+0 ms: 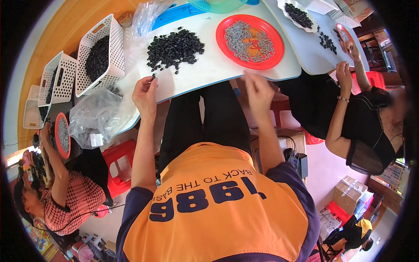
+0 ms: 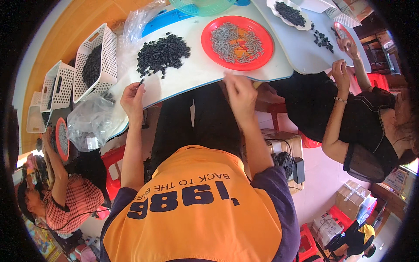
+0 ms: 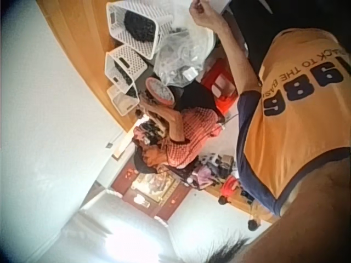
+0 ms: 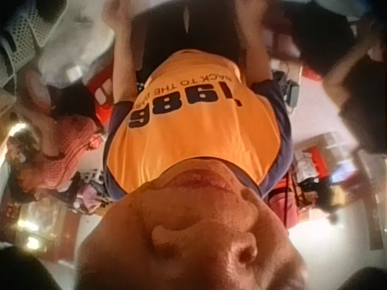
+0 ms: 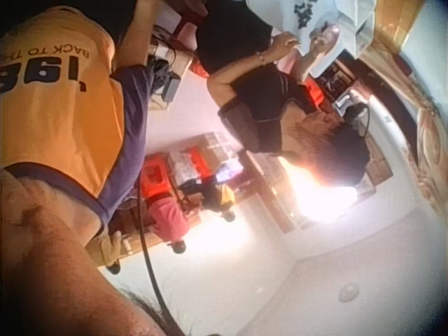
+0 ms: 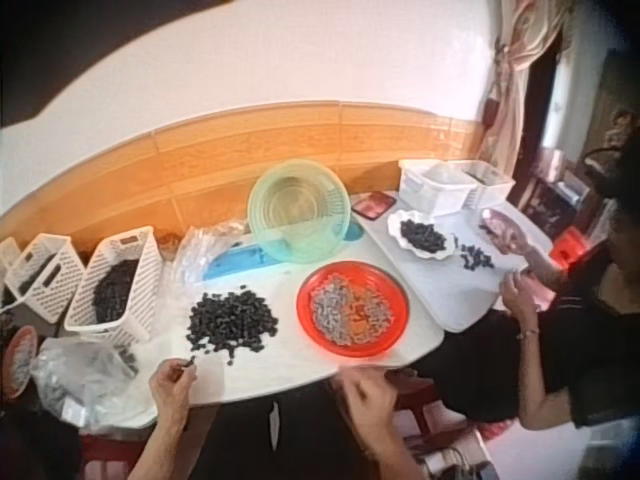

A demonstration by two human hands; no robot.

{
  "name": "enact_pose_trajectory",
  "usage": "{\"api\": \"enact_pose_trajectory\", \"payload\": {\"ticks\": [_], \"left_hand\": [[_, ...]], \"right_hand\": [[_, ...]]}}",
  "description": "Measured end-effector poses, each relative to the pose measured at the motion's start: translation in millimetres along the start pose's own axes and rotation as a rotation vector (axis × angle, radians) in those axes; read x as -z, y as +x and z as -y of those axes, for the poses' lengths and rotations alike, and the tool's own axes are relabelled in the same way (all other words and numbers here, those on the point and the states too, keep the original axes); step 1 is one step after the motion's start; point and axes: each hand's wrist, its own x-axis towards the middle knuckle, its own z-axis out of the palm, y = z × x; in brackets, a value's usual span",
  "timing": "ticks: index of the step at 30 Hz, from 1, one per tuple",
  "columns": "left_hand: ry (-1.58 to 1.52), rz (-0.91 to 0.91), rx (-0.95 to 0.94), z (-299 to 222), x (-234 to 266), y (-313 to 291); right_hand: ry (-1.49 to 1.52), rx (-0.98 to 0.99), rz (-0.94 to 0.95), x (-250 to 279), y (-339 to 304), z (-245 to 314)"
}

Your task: The person assembles small components by picking up black plastic parts and wire springs and inserting each spring into a plastic part by hand.

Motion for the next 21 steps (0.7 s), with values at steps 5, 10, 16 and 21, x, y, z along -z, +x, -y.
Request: {"api": "enact_pose_trajectory", "payload": {"ticks": [5,10,16,21], "left_hand": [[-0.203,-0.135,0.072,19.9,-0.3,-4.2],[-0.26,-0.119,0.072,21.9,2.2,-4.8],[-0.271,-0.108,0.074,18.7,-6.2,-10.7],[-0.333,-0.09,0.11,9.5,14.9,-11.7]], "right_hand": [[-0.267,0.012,0.094,12.5,76.9,-48.5],[-0.489,0.162,0.215,0.2,112.5,-84.2],[-0.586,0.113,0.411,-3.0,121.5,-114.8],[-0.641,0.267,0.417,-11.0,125.8,-90.5]]}}
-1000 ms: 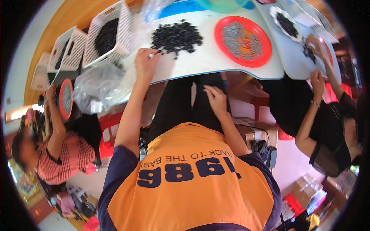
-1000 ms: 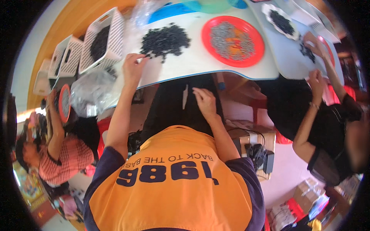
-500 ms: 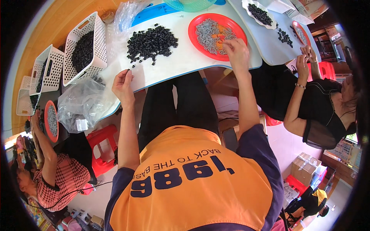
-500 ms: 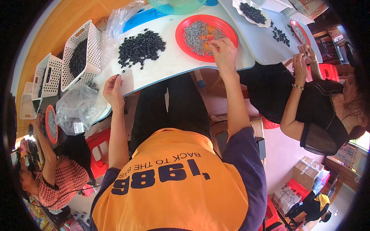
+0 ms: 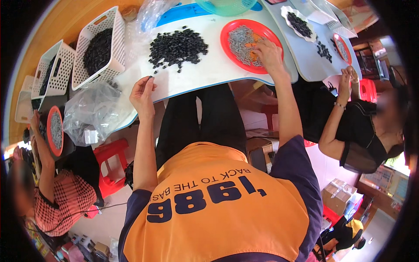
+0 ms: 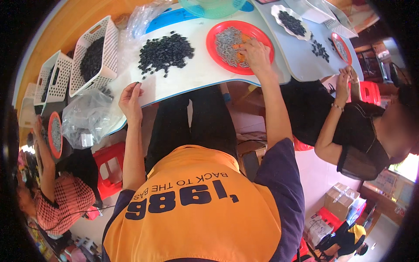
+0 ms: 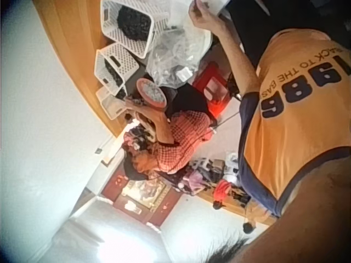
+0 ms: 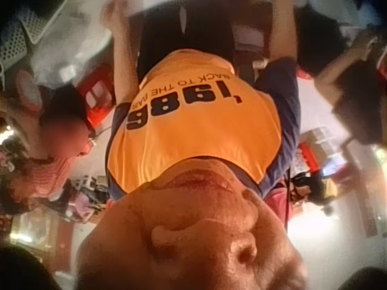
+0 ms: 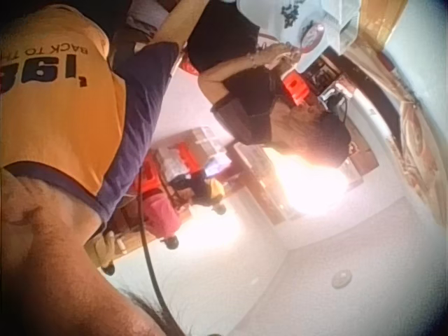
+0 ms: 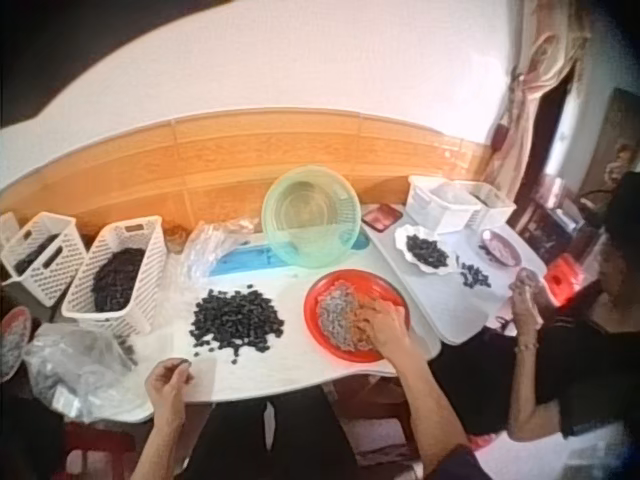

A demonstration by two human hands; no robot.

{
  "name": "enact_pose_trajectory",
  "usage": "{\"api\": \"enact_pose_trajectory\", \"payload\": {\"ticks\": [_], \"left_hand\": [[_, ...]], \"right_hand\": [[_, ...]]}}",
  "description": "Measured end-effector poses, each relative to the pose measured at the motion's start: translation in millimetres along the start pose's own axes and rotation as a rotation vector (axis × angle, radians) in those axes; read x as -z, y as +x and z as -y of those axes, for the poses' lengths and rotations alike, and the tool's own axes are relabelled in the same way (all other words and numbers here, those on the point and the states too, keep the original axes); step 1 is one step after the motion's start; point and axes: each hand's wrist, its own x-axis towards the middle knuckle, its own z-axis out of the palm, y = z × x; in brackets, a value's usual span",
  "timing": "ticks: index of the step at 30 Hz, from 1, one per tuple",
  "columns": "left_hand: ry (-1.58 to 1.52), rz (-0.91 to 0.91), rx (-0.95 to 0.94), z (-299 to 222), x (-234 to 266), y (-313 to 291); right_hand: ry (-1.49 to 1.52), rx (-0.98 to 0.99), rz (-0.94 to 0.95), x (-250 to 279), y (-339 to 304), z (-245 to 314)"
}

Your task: The person assembles small components by picking up black plastic parts and wire springs and inserting each spring into a plastic part by hand.

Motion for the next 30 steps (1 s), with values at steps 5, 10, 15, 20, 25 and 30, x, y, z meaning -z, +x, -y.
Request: {"api": "enact_pose_trajectory", "payload": {"ticks": [5,10,15,20,25,30], "left_hand": [[-0.32,0.13,0.239,-29.3,11.7,-36.0],[-0.549,0.351,0.249,-52.2,-5.9,-62.5],[-0.488,0.381,0.185,-67.0,-6.9,-71.8],[-0.381,0.398,0.117,-70.3,-0.2,-76.4],[-0.14,0.411,0.046,-78.5,10.7,-77.8],[-0.144,0.53,0.159,-78.0,25.7,-73.6]], "right_hand": [[0.789,-0.253,-0.029,44.7,-20.6,96.5],[1.194,-0.163,0.112,79.0,-36.8,192.5],[1.144,0.1,0.174,94.2,-35.3,237.8],[0.903,0.156,0.166,100.8,-37.9,252.2],[0.829,0.215,0.215,101.9,-39.6,259.1],[0.965,0.11,0.466,92.1,-42.2,259.6]]}}
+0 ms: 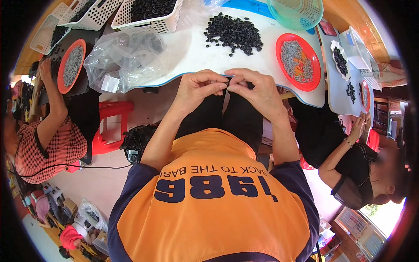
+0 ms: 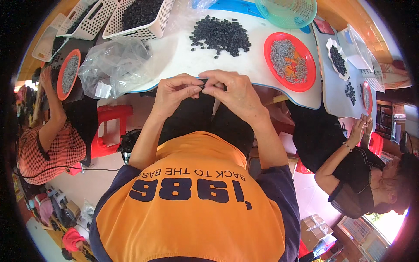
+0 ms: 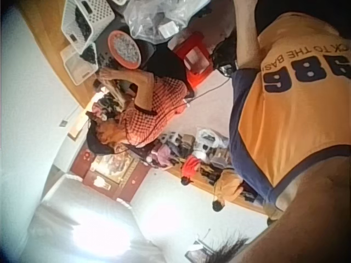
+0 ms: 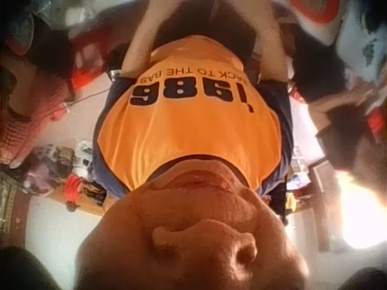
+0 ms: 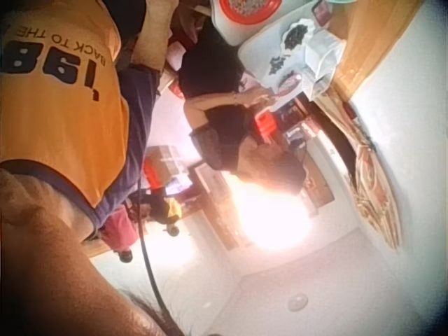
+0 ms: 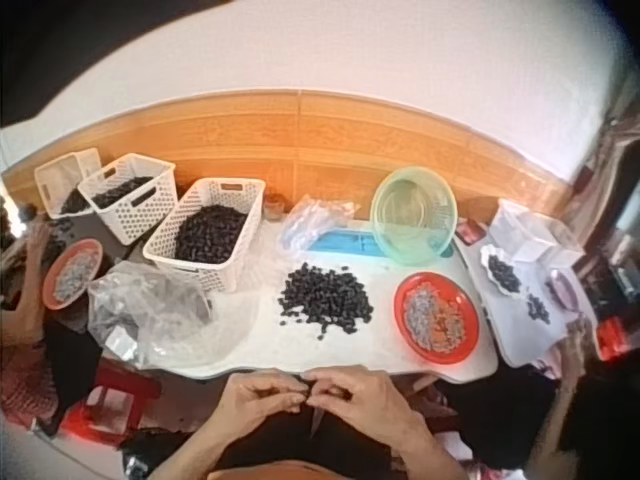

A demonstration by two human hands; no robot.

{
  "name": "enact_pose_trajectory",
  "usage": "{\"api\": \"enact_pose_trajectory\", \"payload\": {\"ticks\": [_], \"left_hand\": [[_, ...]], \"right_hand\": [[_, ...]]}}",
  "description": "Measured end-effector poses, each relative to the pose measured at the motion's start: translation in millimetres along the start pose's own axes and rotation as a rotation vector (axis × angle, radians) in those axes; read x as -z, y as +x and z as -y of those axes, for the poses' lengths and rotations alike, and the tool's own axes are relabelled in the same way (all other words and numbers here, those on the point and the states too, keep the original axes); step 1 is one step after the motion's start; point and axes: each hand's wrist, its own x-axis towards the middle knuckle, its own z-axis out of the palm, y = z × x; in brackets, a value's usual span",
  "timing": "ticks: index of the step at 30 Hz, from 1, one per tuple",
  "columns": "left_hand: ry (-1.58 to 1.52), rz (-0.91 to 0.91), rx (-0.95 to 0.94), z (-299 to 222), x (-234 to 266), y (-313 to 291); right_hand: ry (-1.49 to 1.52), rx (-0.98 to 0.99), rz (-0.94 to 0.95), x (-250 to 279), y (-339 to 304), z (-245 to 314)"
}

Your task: The person assembles small components by picking up black plastic parts and wire springs and inserting each spring into a plastic part by hand.

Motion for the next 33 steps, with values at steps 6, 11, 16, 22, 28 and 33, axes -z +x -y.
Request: {"api": "enact_pose_trajectory", "payload": {"ticks": [6,11,16,22,28,33], "left_hand": [[-0.05,0.034,0.093,15.6,11.3,-10.7],[-0.254,0.002,0.166,22.7,19.8,-17.3],[-0.486,-0.003,0.216,25.7,17.8,-17.1],[-0.53,-0.024,0.22,27.7,16.2,-13.3],[-0.663,-0.152,0.202,36.4,1.0,-14.0],[-0.766,-0.223,0.187,39.3,-4.5,-12.3]], "right_hand": [[0.158,-0.101,0.092,-21.4,-1.1,-17.7],[0.261,-0.074,0.025,-39.9,1.0,-31.6],[0.394,-0.064,-0.075,-47.8,-2.5,-36.0],[0.206,0.016,-0.238,-49.2,-6.2,-27.4],[-0.13,0.316,-0.442,-60.3,-5.6,-23.9],[-0.109,0.313,-0.486,-65.1,-10.1,-30.7]]}}
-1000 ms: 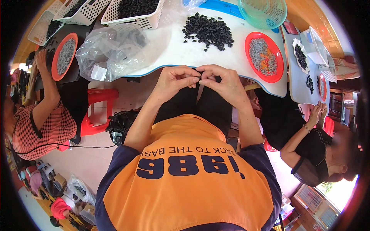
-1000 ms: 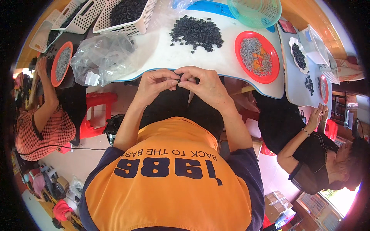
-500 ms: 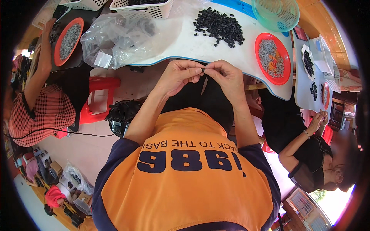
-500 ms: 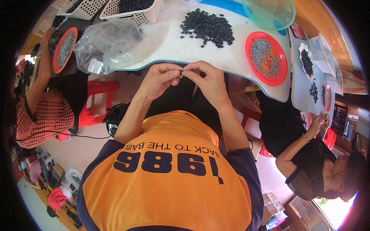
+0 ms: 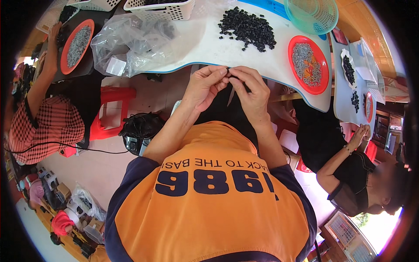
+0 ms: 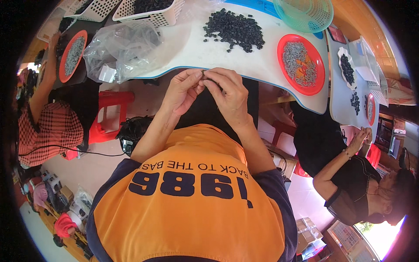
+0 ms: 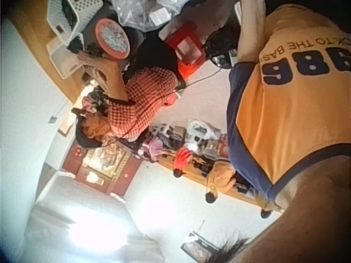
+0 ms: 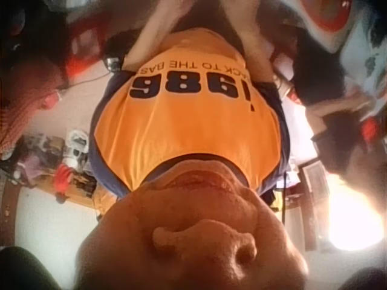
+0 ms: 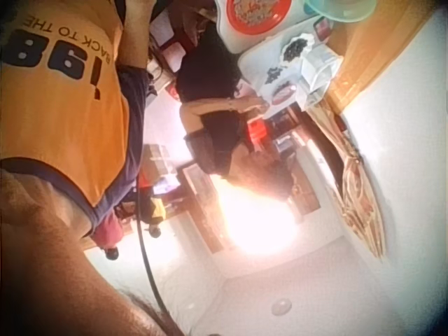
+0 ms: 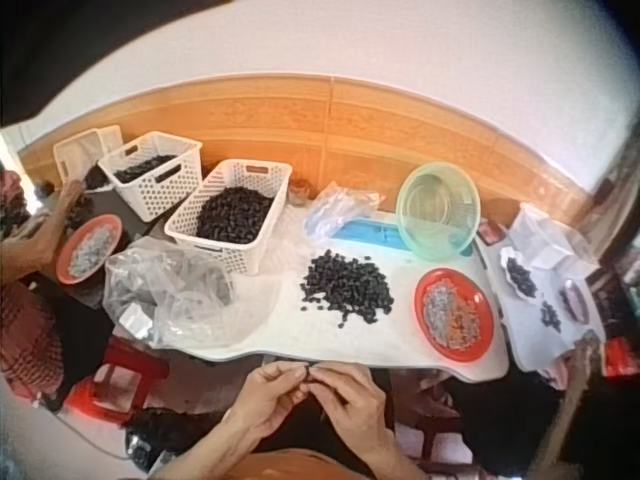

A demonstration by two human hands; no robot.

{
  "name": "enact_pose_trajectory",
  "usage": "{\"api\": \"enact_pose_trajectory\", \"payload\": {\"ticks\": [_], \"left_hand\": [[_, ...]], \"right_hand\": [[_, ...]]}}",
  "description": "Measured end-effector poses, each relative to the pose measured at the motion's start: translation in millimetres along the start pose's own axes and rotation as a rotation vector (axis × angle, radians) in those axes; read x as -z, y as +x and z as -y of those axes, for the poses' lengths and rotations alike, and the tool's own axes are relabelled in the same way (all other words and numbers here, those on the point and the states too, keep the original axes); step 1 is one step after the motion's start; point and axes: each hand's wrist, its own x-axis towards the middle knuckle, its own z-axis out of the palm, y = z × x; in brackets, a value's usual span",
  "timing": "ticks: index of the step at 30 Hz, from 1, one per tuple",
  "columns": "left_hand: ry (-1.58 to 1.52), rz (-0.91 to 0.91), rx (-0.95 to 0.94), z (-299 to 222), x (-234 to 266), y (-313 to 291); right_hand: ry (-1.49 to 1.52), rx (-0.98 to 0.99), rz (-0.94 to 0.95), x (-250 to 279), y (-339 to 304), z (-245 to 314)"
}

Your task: The person assembles small components by picking up black plastic parts and wire springs and inserting each spring into a plastic part by hand.

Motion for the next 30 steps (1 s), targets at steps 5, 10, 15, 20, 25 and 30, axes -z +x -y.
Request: {"api": "enact_pose_trajectory", "payload": {"ticks": [5,10,15,20,25,30], "left_hand": [[0.0,-0.019,-0.03,-6.8,3.2,1.0],[0.005,-0.048,-0.044,-10.9,12.5,-3.6],[0.015,-0.074,-0.06,-12.6,22.2,-7.4],[0.02,-0.082,-0.047,-13.2,19.3,-5.1],[0.031,-0.059,-0.035,-14.0,9.9,-5.2],[0.046,-0.028,-0.083,-13.2,6.4,-7.6]], "right_hand": [[-0.071,-0.289,-0.005,6.0,19.3,-54.8],[-0.307,-0.014,0.096,-18.7,35.2,-117.0],[-0.382,-0.03,0.222,-31.4,38.0,-126.4],[0.159,-0.449,0.148,-16.6,32.5,-87.9],[0.858,-0.671,0.176,-7.6,18.3,-31.9],[0.56,-0.533,0.21,-5.8,14.1,-0.3]]}}
